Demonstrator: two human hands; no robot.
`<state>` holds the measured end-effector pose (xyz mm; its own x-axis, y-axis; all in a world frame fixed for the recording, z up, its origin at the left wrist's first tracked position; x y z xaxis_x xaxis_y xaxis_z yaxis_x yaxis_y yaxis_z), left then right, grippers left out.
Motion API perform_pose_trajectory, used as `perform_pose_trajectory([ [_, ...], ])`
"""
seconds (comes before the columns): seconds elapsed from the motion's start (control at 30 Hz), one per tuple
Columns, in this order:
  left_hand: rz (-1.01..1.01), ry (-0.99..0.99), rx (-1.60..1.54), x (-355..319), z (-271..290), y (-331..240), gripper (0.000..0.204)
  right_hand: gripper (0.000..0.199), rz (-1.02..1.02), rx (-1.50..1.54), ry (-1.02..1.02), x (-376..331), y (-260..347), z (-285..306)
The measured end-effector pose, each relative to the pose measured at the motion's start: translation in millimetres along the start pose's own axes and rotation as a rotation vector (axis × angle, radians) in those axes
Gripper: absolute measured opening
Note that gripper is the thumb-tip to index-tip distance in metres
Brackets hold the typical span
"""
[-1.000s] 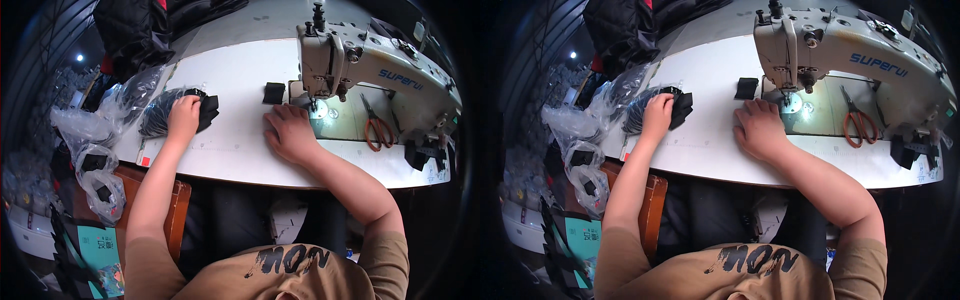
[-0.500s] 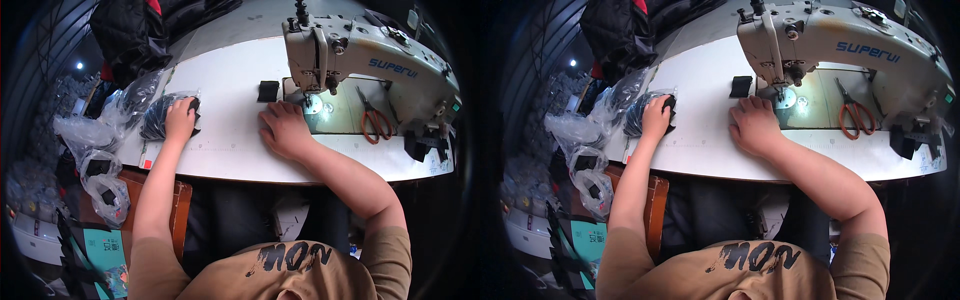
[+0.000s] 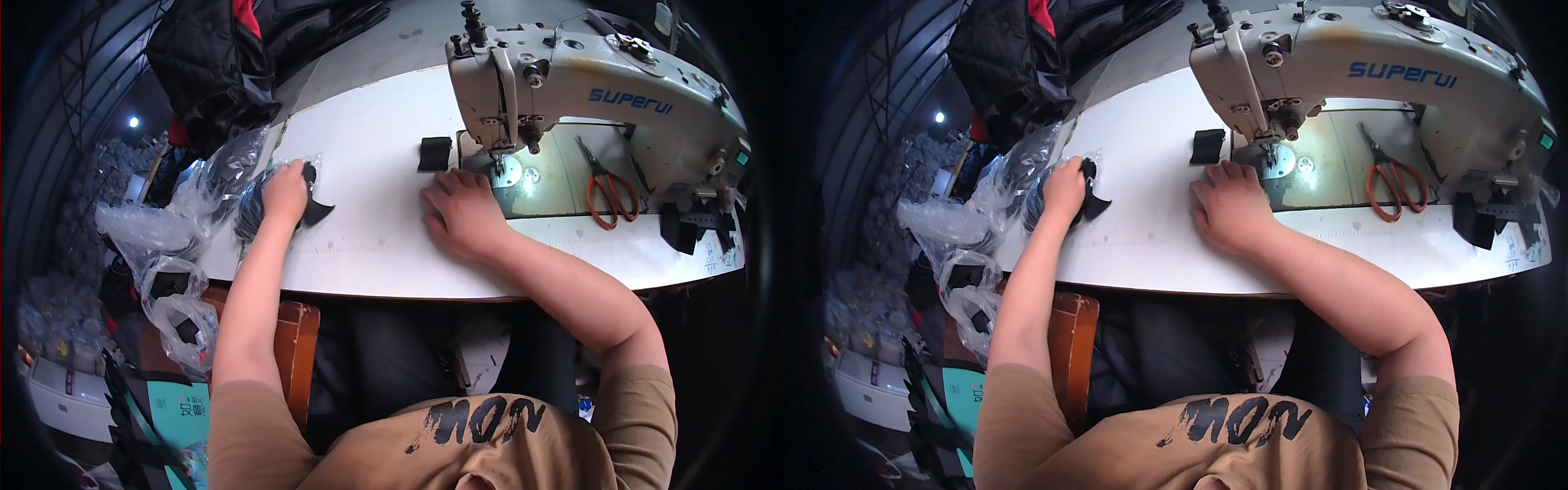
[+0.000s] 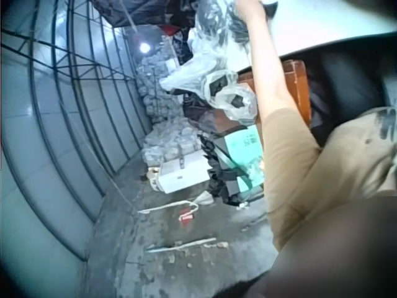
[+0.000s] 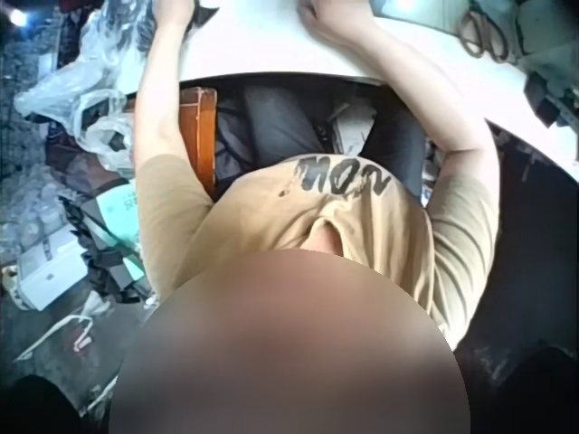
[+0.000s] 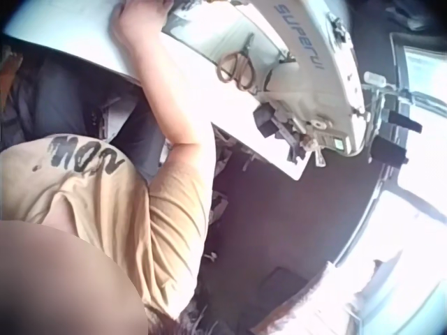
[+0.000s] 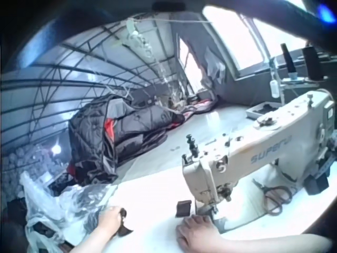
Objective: Sewing plastic buckles onto black webbing straps using an industrial sewing machine.
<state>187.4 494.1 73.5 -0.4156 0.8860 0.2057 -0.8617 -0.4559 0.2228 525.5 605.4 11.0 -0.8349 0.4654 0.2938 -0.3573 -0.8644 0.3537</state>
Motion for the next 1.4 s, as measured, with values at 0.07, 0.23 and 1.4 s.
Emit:
perform_pose_trajectory([
  [0.07,-0.039,-0.166,-0.283,-5.1,6.7,6.4,0.023,0.04,-0.016,-0.04,0.003,-1.7,-2.0,-2.0],
  [0.23,0.082,-0.223,-0.608,-28.8,8.0,13.9,0.026,0.04,-0.006,-0.02,-0.012,-1.3,-3.6,-0.7],
  [1.4,-0.371,0.018,-0.549,24.2,-7.4,-214.7,0.043,0.038,-0.303,-0.246,-0.169,-148.1,-74.2,94.0],
])
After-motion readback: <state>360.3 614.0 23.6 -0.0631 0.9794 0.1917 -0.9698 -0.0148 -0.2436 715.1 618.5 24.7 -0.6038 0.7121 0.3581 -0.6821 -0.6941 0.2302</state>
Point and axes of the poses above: each hand's wrist, its own x-axis towards the middle knuckle, its own z-axis out of the back of the hand, y = z × x, the point moved 1 cm from there along x, towards the middle knuckle, and after that the axes turned 9 degrees about y, right-handed, at the moved point
